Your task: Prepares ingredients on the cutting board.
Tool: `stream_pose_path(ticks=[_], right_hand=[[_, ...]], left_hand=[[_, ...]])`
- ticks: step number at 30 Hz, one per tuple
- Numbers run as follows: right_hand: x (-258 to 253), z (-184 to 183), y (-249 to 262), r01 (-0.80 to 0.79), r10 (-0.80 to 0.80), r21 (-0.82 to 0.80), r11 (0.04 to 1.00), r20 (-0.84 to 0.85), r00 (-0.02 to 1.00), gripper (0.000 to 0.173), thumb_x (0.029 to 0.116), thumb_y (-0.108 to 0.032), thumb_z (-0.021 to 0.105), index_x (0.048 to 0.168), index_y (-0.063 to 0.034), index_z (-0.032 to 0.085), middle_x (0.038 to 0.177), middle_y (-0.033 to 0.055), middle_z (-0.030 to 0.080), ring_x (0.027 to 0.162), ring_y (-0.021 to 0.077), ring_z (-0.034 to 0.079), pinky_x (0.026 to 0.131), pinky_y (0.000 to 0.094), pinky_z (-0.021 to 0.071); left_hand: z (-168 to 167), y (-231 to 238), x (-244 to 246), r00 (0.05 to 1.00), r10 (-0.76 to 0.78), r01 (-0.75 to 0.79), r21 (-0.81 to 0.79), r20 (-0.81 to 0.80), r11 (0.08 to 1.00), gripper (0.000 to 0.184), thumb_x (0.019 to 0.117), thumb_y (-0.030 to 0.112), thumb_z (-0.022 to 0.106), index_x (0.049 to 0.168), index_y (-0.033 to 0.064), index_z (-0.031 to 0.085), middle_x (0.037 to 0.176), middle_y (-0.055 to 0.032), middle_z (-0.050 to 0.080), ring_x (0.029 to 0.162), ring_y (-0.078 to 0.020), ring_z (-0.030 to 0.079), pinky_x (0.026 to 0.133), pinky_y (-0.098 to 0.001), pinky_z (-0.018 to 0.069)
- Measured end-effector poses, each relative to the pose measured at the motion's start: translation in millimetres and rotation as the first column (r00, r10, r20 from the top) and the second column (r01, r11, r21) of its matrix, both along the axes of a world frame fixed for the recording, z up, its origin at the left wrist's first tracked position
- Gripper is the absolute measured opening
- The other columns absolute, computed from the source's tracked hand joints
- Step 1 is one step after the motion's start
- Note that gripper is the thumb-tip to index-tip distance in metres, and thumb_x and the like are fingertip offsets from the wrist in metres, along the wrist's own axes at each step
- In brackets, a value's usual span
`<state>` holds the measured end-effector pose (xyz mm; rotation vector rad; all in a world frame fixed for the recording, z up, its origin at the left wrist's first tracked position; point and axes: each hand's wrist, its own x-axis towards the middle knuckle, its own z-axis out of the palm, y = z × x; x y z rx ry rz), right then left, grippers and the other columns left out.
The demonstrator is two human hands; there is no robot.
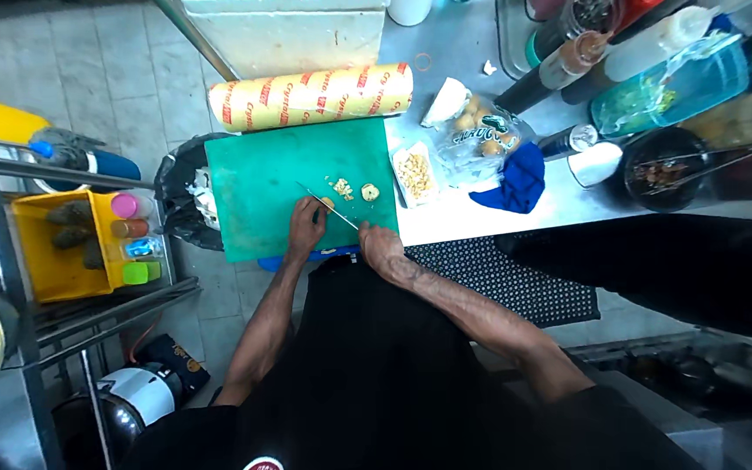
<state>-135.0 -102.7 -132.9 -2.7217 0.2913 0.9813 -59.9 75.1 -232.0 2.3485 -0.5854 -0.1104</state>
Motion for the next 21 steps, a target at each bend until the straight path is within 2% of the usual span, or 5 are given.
stream_pose_path(ticks=[3,6,16,19,21], right_hand=[[1.3,20.1,2.8,-0.021,0.021,-0.026,0.999,-0.016,1.0,0.016,0.1,-0.008,0.057,0.115,-0.003,0.059,0.092,0.0201,0.067,0.083,0.04,0.071,0.061,0.0509,0.0569],[5.9,23.8,4.5,-0.024,0.021,-0.05,0.998,-0.058,0.998,0.016,0.1018,-0.005,0.05,0.115,-0.0026,0.057,0.094,0.0213,0.067,0.085,0.0407,0.071,0.062,0.0517,0.057],[30.8,-55.1,10.5,0.003,-0.006,0.044,0.999,0.047,0.999,0.018,0.1033,-0.007,0.048,0.117,-0.0037,0.058,0.097,0.0207,0.069,0.089,0.0413,0.072,0.066,0.0538,0.0582],[40.4,-62.2,14.8,0.013,-0.02,0.085,0.996,0.074,0.997,0.019,0.1027,-0.008,0.05,0.119,-0.0031,0.058,0.098,0.0206,0.069,0.092,0.0407,0.071,0.069,0.0536,0.0582],[42.7,-62.8,14.8,0.009,-0.019,0.107,0.994,0.098,0.995,0.017,0.1038,-0.009,0.048,0.116,-0.0034,0.058,0.097,0.0203,0.069,0.092,0.0405,0.071,0.069,0.0535,0.0581]], left_hand=[[-15.9,-0.3,7.1,0.999,0.032,-0.032,-0.005,0.023,0.999,0.015,0.0987,0.012,0.062,0.103,0.003,0.073,0.117,-0.015,0.069,0.118,-0.0282,0.064,0.105,-0.0407,0.0513],[-23.0,-1.8,10.2,0.998,0.064,-0.063,-0.009,0.019,0.998,0.016,0.0985,0.014,0.063,0.103,0.0028,0.074,0.116,-0.0162,0.07,0.117,-0.0285,0.065,0.104,-0.04,0.0519],[-27.5,-0.4,11.4,0.999,0.042,-0.041,-0.044,0.019,0.998,0.016,0.0991,0.013,0.062,0.105,0.004,0.074,0.117,-0.0146,0.07,0.118,-0.026,0.064,0.105,-0.0377,0.0516],[-26.0,-1.2,9.6,0.999,0.034,-0.032,-0.057,0.033,0.998,0.017,0.0996,0.012,0.061,0.106,0.0016,0.073,0.117,-0.0166,0.069,0.118,-0.0279,0.064,0.105,-0.0383,0.0511],[-17.8,1.7,1.7,1.0,0.008,-0.007,-0.037,0.027,0.999,0.018,0.101,0.012,0.059,0.11,0.0028,0.072,0.122,-0.0148,0.068,0.122,-0.0275,0.062,0.107,-0.0397,0.0503]])
